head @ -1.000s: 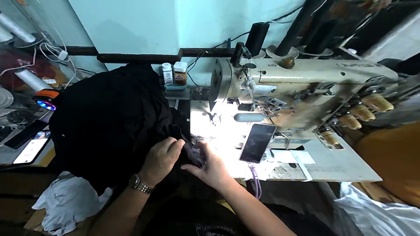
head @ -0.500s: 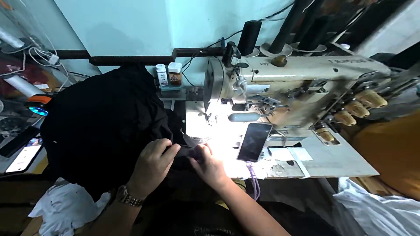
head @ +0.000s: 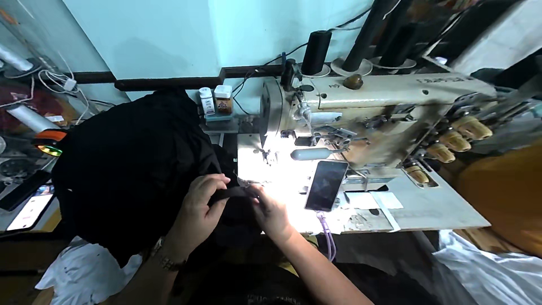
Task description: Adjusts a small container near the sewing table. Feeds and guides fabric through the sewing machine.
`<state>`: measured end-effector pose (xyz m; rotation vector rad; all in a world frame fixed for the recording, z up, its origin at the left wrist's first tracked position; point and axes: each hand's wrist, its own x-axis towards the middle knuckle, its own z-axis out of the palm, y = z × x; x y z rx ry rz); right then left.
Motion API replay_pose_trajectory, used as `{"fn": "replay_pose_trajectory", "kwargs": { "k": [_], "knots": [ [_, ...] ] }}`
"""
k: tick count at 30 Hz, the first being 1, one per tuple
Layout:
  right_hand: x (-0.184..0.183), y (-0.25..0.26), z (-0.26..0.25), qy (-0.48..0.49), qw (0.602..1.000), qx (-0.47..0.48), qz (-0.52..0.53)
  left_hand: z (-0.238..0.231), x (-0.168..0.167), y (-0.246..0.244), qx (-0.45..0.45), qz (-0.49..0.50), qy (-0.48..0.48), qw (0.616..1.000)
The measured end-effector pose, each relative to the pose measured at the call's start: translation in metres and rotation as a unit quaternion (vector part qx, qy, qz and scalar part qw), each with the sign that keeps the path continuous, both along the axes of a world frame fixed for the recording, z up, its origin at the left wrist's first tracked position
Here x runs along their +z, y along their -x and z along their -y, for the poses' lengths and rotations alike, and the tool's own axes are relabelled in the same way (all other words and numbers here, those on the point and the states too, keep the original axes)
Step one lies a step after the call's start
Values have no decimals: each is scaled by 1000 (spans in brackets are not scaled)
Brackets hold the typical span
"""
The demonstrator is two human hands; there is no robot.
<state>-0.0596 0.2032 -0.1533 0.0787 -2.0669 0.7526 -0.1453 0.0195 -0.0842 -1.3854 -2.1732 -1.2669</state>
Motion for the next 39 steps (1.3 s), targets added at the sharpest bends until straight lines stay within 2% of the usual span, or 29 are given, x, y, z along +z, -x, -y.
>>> {"fn": "replay_pose_trajectory", "kwargs": {
  "k": [3,5,9,12,19,23,26,27,30,32,34,37,39],
  "knots": [
    [6,-1,-2,50,997,34,49,-13,2,5,4,56,-17,998],
    [12,-4,-4,128,984,90,87,-22,3,9,36,22,-17,999],
    [27,-12,-8,315,898,222,213,-32,6,18,94,-81,28,992],
    [33,-13,-11,366,861,246,254,-39,8,21,106,-102,52,988],
    [32,-10,-11,386,863,235,226,-43,7,20,96,-108,51,988],
    [28,-12,-14,311,897,205,239,-42,8,19,95,-124,51,986],
    [24,-14,-14,253,927,180,209,-45,10,18,94,-131,53,985],
    [25,-14,-13,264,921,182,221,-47,11,19,95,-132,53,985],
    [33,-13,-15,374,864,206,267,-56,17,25,102,-139,63,983],
    [34,-12,-15,424,838,209,271,-67,23,30,118,-135,88,980],
    [32,-15,-15,447,836,188,256,-81,28,38,135,-123,126,975],
    [20,-23,-22,434,865,163,192,-104,30,52,137,-89,214,963],
    [9,-28,-33,380,903,151,132,-123,31,58,131,-30,306,942]
  ]
}}
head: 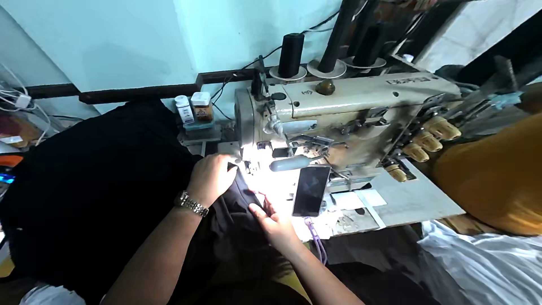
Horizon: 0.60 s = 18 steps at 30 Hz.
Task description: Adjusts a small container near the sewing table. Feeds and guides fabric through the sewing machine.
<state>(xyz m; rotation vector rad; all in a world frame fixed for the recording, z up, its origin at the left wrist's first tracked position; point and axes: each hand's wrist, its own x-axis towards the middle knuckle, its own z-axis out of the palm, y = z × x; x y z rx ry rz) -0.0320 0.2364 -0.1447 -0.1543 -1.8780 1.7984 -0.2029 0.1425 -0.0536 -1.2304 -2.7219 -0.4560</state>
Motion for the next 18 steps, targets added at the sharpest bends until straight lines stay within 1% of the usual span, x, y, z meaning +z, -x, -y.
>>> {"fn": "replay_pose_trajectory", "kwargs": {
  "k": [1,2,4,6,8,9,10,11,12,13,14,15,16,18],
  "knots": [
    [-3,-2,-6,-40,999,-21,-19,-11,-2,3,5,21,29,999],
    [-5,-3,-12,-77,996,-45,-24,-20,-7,6,3,23,32,999],
    [-6,-2,-21,-151,984,-94,-12,-35,-22,12,-21,-10,-32,999],
    [-6,5,-28,-234,961,-146,10,-51,-30,20,-39,-6,-67,997],
    [-2,10,-31,-300,937,-173,51,-62,-30,23,-39,42,-66,996],
    [1,11,-30,-323,926,-179,75,-65,-24,21,-32,78,-65,994],
    [5,12,-28,-337,919,-181,96,-65,-13,16,-20,134,-72,988],
    [7,12,-26,-345,914,-182,106,-64,3,7,-6,214,-71,974],
    [7,11,-23,-349,912,-183,112,-64,11,5,-1,242,-49,969],
    [6,10,-21,-351,912,-184,110,-64,9,13,-29,209,-14,977],
    [5,9,-19,-346,914,-183,106,-67,-10,31,-85,119,-6,989],
    [4,9,-17,-342,916,-183,101,-69,-23,45,-125,66,-8,990],
    [3,10,-17,-341,917,-183,100,-71,-29,53,-140,44,-7,989],
    [3,10,-17,-344,915,-185,104,-74,-29,55,-143,48,-13,988]
  ]
}}
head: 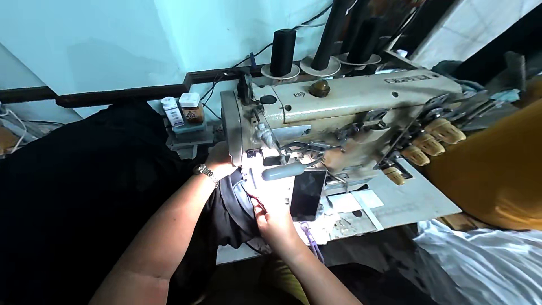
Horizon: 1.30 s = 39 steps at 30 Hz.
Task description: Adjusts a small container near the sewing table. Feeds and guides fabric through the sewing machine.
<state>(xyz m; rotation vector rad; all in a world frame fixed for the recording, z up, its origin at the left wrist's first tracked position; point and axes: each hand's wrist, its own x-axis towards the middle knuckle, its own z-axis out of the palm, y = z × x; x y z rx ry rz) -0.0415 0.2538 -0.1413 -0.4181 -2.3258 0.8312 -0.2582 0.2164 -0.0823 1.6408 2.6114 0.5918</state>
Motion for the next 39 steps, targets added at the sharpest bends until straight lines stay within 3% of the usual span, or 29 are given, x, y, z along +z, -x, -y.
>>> {"fn": "replay_pose_trajectory", "kwargs": {
  "k": [5,10,18,21,31,35,37,39],
  "knots": [
    [-2,1,0,6,1000,1,-9,2,2,-1,-11,11,-38,999],
    [-4,0,0,15,1000,2,-12,8,12,-15,33,63,-15,997],
    [-5,-1,1,20,1000,2,-14,7,5,-9,18,22,-24,999],
    [-4,-2,2,23,1000,0,-8,10,18,-20,30,53,-15,998],
    [-6,0,1,13,1000,-8,-11,8,8,-11,31,69,-17,997],
    [-7,1,0,15,1000,-12,-9,37,-4,-14,69,-22,-130,989],
    [-8,1,0,27,999,-5,-15,63,-3,-43,93,-66,-151,982],
    [-9,1,1,36,999,1,-15,80,-8,-75,58,-104,-150,981]
  ]
}}
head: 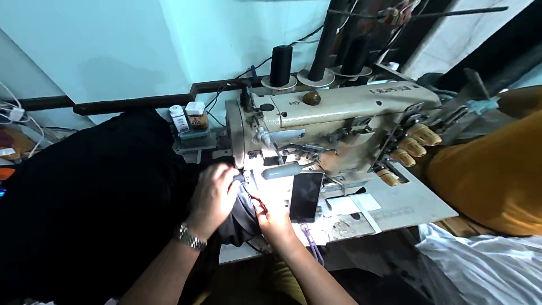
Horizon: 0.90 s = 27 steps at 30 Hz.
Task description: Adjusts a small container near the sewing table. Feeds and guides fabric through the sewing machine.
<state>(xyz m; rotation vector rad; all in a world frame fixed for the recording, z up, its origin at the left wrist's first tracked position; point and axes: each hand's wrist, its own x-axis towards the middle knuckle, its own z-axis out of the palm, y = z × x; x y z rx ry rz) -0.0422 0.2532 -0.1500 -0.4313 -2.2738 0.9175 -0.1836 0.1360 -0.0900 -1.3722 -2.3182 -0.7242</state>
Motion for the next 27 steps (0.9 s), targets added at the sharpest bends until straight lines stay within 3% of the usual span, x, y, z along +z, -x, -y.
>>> {"fn": "replay_pose_trajectory", "kwargs": {
  "k": [4,8,18,22,25,27],
  "knots": [
    [-1,-6,-1,-10,1000,18,8,15,-28,-8,-28,-55,25,998],
    [2,-12,2,-35,999,5,9,14,-24,1,-38,-58,34,997],
    [8,2,-3,-54,998,8,8,1,-17,42,-84,48,28,995],
    [7,2,-5,-40,999,14,14,-2,-18,47,-82,-9,-6,997],
    [5,1,-9,-41,999,21,8,14,-8,33,-150,1,27,988],
    [8,1,-12,-44,998,32,14,26,-2,23,-185,28,101,977]
  ]
}}
